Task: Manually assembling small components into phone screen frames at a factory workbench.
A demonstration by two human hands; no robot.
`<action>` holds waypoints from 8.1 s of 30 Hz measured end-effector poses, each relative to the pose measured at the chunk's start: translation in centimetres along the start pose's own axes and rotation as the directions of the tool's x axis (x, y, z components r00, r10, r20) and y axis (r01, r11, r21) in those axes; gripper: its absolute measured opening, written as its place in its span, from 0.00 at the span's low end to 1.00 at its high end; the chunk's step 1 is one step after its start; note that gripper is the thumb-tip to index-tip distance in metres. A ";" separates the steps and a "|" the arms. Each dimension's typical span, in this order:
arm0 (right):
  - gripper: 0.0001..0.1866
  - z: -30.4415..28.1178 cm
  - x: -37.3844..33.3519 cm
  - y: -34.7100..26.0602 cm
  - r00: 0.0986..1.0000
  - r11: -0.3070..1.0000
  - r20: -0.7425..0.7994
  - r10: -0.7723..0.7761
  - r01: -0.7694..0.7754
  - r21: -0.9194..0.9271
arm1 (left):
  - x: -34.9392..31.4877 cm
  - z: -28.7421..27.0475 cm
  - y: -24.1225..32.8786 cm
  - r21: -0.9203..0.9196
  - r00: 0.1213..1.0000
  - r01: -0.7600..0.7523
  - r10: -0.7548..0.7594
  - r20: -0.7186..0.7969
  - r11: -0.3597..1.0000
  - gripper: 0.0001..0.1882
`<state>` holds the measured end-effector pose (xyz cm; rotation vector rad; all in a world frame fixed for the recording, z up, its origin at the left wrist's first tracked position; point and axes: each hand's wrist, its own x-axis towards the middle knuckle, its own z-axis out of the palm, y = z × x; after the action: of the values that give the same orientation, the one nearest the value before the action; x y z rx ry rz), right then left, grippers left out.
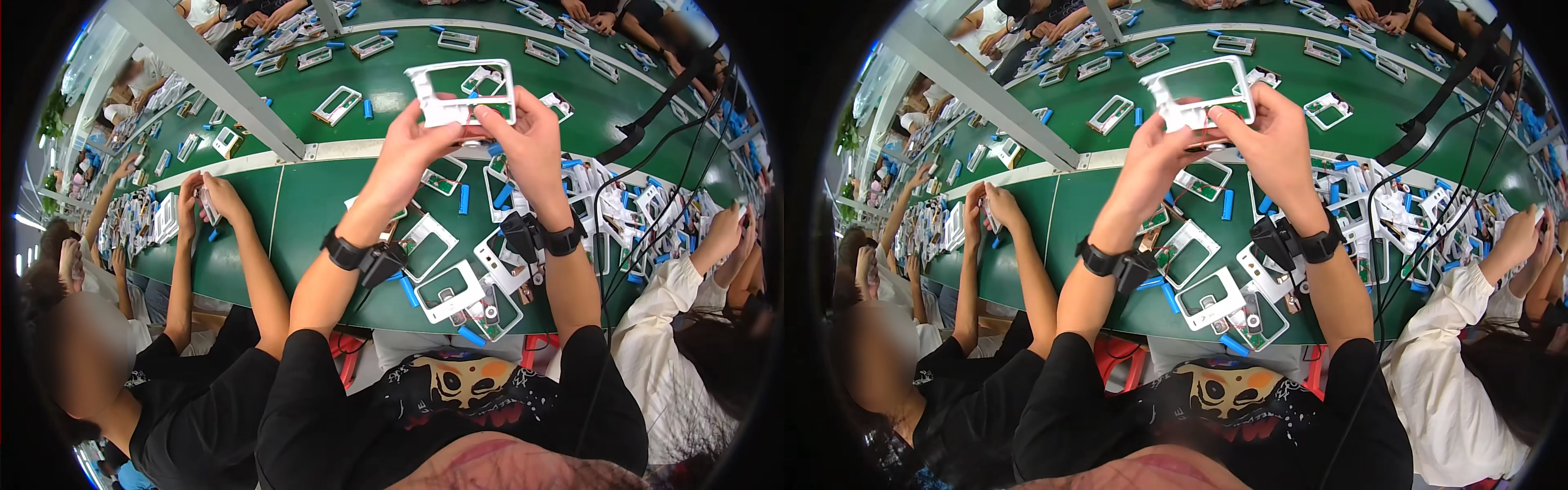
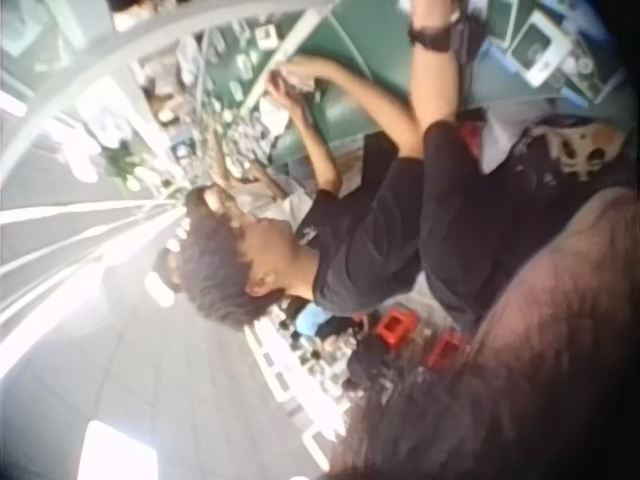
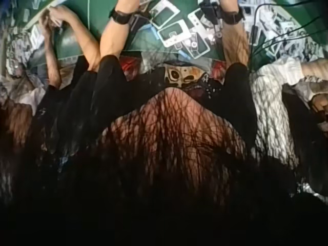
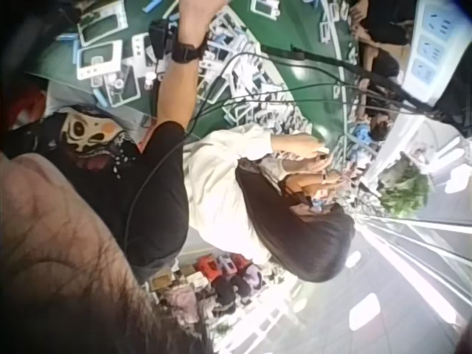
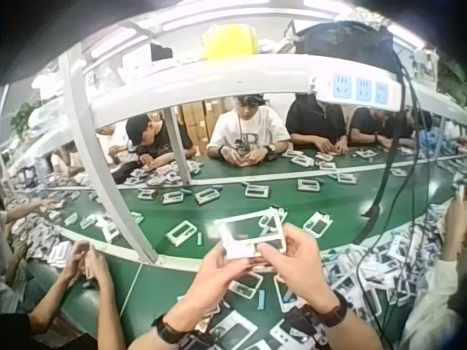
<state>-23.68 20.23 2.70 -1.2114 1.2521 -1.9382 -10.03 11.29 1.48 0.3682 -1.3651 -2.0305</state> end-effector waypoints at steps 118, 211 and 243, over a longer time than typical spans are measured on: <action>0.26 1.5 -1.6 -0.6 0.939 0.876 -0.083 -0.333 0.276 -0.396 | -1.5 0.1 -0.2 0.554 0.784 -0.472 0.614 -0.091 0.686 0.17; 0.29 2.8 -2.5 -0.9 0.941 0.923 -0.181 -0.285 0.218 -0.318 | -2.8 2.2 1.3 0.423 0.872 -0.401 0.481 -0.096 0.812 0.19; 0.16 -4.8 0.2 -3.7 0.936 0.966 -0.306 -0.174 0.101 -0.239 | 12.9 -7.7 -10.5 0.352 0.926 0.320 -0.211 -0.313 0.880 0.16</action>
<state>-27.92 23.74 5.31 -1.1405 1.6250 -2.2175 -19.16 -0.10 -9.54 1.0273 -1.6196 -1.8131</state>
